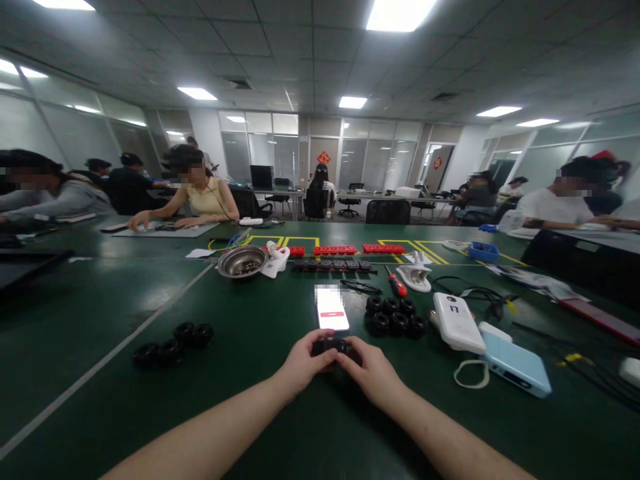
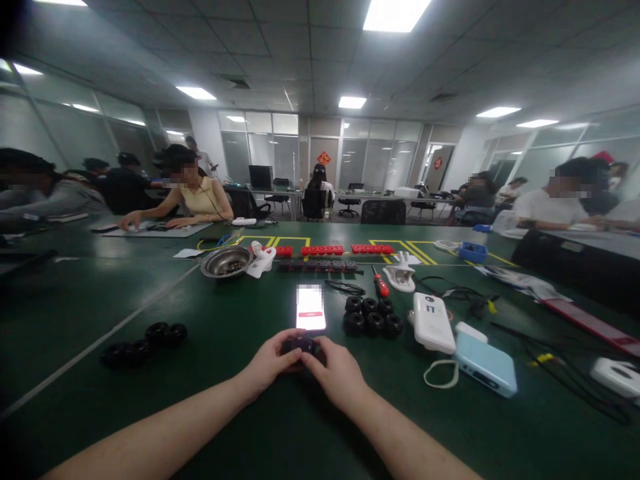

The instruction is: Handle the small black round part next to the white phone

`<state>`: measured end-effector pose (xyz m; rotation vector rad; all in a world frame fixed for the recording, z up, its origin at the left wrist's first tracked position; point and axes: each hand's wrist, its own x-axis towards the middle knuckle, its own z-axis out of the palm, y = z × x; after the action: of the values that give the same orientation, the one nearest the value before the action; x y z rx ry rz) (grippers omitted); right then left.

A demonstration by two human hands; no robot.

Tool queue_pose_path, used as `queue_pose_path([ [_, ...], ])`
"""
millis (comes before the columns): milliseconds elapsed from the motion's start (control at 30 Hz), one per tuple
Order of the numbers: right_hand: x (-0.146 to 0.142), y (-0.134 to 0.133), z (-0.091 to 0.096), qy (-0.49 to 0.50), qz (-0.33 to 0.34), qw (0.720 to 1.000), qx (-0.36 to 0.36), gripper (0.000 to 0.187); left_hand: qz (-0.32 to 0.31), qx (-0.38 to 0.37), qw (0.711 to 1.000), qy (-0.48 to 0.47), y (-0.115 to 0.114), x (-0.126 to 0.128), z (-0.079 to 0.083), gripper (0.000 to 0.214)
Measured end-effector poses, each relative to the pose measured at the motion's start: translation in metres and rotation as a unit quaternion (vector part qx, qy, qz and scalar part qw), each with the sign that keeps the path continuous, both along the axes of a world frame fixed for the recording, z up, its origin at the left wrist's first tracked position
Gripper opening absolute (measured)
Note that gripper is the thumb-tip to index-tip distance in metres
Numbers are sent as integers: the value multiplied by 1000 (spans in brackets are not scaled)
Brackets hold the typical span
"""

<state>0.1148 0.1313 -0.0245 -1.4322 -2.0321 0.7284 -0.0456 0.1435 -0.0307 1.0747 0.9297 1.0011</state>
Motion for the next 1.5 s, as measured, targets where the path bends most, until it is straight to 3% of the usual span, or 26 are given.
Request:
queue_pose_path([
  [200,1,-1,3,56,70,994,58,48,6,-6,1000,13,4,-2,-5,36],
  [367,2,0,4,77,59,995,26,30,-19,8,1000,24,3,-1,-6,35],
  [467,3,2,2,84,36,996,13,29,-23,17,999,41,0,0,-2,38],
  [700,2,-4,3,62,12,997,52,57,-19,-10,999,43,-2,1,6,42],
  [867,2,-1,4,27,-23,999,2,27,-20,4,999,40,-2,1,2,38],
  [1033,2,1,2,26,13,999,15,19,-20,2,999,39,1,0,-3,40],
  [1200,0,-4,5,22,23,997,74,38,-13,1,999,42,2,-1,-3,39],
  [1333,1,-3,7,-5,12,999,34,26,-26,12,999,35,0,0,-2,40],
  [1400,1,-1,6,-11,4,1000,11,29,-25,9,999,34,0,0,-2,43],
  [1500,2,0,4,-13,6,1000,17,25,-20,-5,999,29,1,0,-2,45],
])
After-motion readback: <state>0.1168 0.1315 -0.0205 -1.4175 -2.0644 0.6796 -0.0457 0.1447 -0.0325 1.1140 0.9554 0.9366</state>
